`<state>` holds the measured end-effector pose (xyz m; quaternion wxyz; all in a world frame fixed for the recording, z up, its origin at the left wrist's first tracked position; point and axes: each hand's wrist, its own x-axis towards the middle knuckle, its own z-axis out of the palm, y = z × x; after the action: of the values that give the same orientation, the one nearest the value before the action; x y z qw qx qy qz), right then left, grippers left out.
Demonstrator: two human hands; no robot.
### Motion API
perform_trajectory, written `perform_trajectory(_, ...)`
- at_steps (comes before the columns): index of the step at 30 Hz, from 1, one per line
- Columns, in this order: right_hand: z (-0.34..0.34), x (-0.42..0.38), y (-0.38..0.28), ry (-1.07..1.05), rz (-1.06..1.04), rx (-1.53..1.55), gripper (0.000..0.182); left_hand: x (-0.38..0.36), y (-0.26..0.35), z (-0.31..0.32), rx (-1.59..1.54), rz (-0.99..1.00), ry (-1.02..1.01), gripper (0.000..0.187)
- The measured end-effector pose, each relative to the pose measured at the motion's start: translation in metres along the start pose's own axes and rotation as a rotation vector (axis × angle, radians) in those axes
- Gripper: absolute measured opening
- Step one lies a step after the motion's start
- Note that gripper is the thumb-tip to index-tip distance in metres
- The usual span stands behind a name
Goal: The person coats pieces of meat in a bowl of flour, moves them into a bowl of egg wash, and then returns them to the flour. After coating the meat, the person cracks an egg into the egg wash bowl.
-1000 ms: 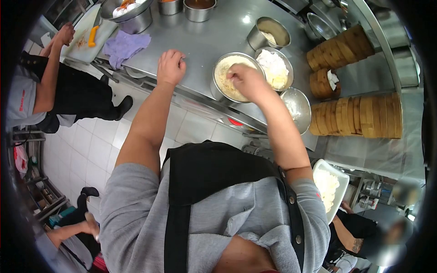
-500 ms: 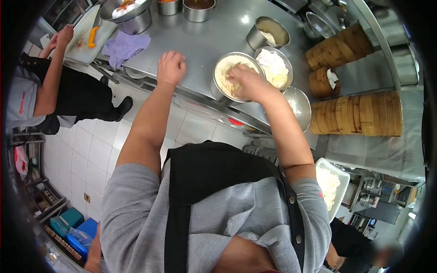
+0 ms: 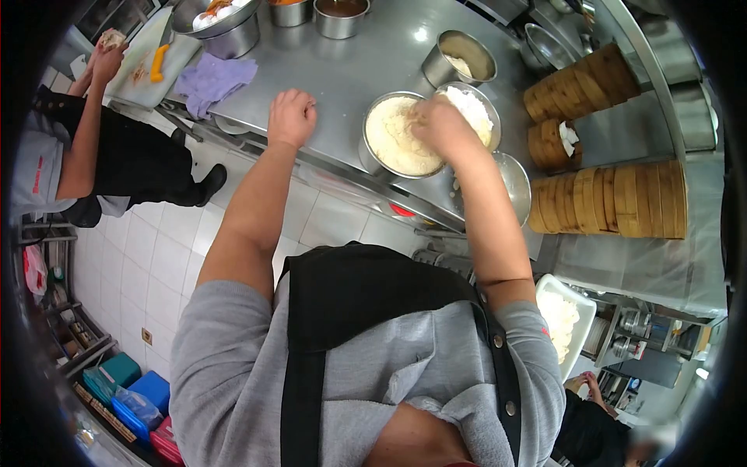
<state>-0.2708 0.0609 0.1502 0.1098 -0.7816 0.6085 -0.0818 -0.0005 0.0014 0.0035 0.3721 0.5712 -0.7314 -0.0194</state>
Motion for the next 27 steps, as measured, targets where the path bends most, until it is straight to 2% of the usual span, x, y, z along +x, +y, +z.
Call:
perform_trajectory(3,-0.015,0.005,0.000,0.115,0.037,0.248,0.027,-0.001,-0.001,0.000,-0.001,0.003,-0.001,0.009)
perform_trajectory(4,-0.009,0.011,0.007,0.194,-0.004,0.265,0.023,0.000,-0.001,0.001,-0.004,0.008,0.002,0.009)
perform_trajectory(7,0.000,0.011,0.009,0.181,-0.068,0.171,0.020,0.001,0.000,0.000,-0.018,0.008,0.008,0.008)
perform_trajectory(10,-0.003,-0.005,-0.005,0.039,-0.057,0.090,0.020,0.000,0.002,-0.001,-0.006,0.011,0.022,0.007)
perform_trajectory(13,-0.017,-0.019,-0.031,0.106,-0.059,0.365,0.019,-0.001,-0.001,0.001,0.003,-0.013,-0.016,0.007)
perform_trajectory(14,-0.008,-0.014,-0.025,0.059,-0.016,0.509,0.021,-0.002,0.000,0.001,-0.012,-0.010,-0.007,0.008)
perform_trajectory(17,0.027,0.017,-0.006,-0.177,0.169,0.296,0.017,-0.001,0.002,0.000,-0.029,0.020,0.019,0.008)
perform_trajectory(18,0.020,0.018,0.004,-0.308,0.202,0.600,0.015,-0.001,0.000,0.002,-0.009,0.031,0.027,0.008)
perform_trajectory(21,-0.014,0.015,-0.002,-0.231,0.179,0.913,0.014,-0.001,-0.003,0.003,0.014,0.009,0.000,0.008)
perform_trajectory(25,0.005,0.015,0.002,-0.246,0.108,0.859,0.014,-0.001,-0.001,0.002,-0.004,0.019,0.015,0.009)
perform_trajectory(26,0.020,0.021,-0.007,-0.322,0.168,0.476,0.017,-0.001,-0.002,0.003,0.007,0.015,0.003,0.009)
perform_trajectory(27,0.021,0.020,-0.003,-0.331,0.164,0.540,0.018,-0.003,-0.002,0.004,0.020,0.010,-0.008,0.009)
